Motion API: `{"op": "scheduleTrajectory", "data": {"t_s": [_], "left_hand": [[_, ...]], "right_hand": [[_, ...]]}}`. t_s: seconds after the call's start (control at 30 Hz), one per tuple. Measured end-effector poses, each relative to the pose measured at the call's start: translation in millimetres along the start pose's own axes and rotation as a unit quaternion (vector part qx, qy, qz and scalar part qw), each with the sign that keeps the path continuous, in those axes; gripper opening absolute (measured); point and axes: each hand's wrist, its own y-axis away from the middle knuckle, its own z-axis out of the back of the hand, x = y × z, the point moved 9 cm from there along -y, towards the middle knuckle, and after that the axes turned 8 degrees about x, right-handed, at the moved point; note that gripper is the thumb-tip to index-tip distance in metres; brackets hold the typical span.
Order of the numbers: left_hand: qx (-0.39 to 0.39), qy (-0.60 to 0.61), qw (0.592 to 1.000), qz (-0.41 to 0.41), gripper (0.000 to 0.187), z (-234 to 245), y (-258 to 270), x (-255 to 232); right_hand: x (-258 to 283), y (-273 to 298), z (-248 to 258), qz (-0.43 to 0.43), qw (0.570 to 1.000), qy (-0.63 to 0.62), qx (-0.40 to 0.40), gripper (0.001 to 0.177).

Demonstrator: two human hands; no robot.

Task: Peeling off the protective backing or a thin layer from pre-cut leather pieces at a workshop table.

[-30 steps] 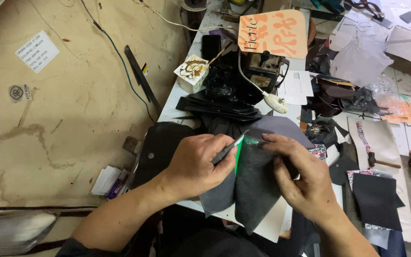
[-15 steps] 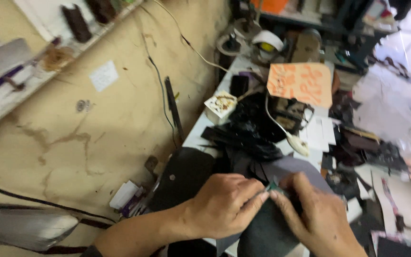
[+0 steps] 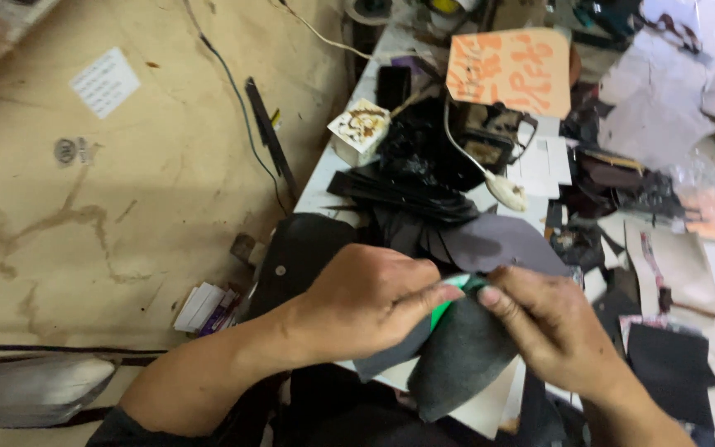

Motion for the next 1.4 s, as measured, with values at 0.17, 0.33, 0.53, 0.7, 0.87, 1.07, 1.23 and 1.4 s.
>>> {"op": "scheduleTrajectory", "data": {"t_s": [0.17,0.33,0.53,0.7,0.87,1.07,1.23,1.4], "left_hand": [[0.013,0.051,0.998,0.034,0.043,3.9,6.8,12.9],[-0.019,0.097,0.994,0.046,0.040,5.7,10.5,13.5],[-0.063,0.094,0.972,0.208,0.024,6.7,46.2,56.1],[-0.168,0.095,0.958,0.210,0.050,21.2,61.3,59.2],[-0.288,0.136,0.889,0.329,0.020,34.4,128.2,107.1],[-0.313,0.104,0.894,0.303,0.042,67.3,117.4,97.9],[-0.294,0.100,0.902,0.300,0.035,60.4,113.6,94.8],[-0.301,-0.078,0.931,0.192,0.045,63.9,100.8,75.5]], "right_hand": [[-25.0,17.9,10.5,-0.034,0.998,-0.024,-0.056,0.033],[-38.4,27.1,7.8,-0.046,0.993,-0.067,-0.083,0.034],[-67.8,65.2,18.8,-0.062,0.980,-0.062,-0.178,0.030],[-74.8,80.5,25.4,-0.114,0.956,-0.097,-0.251,0.042],[-138.3,158.8,47.7,-0.223,0.892,-0.101,-0.381,0.016],[-132.6,146.9,71.2,-0.218,0.880,-0.135,-0.399,0.040],[-148.3,143.8,60.9,-0.175,0.885,-0.188,-0.389,0.018],[-142.7,143.9,59.8,-0.178,0.874,-0.162,-0.422,0.026]]}}
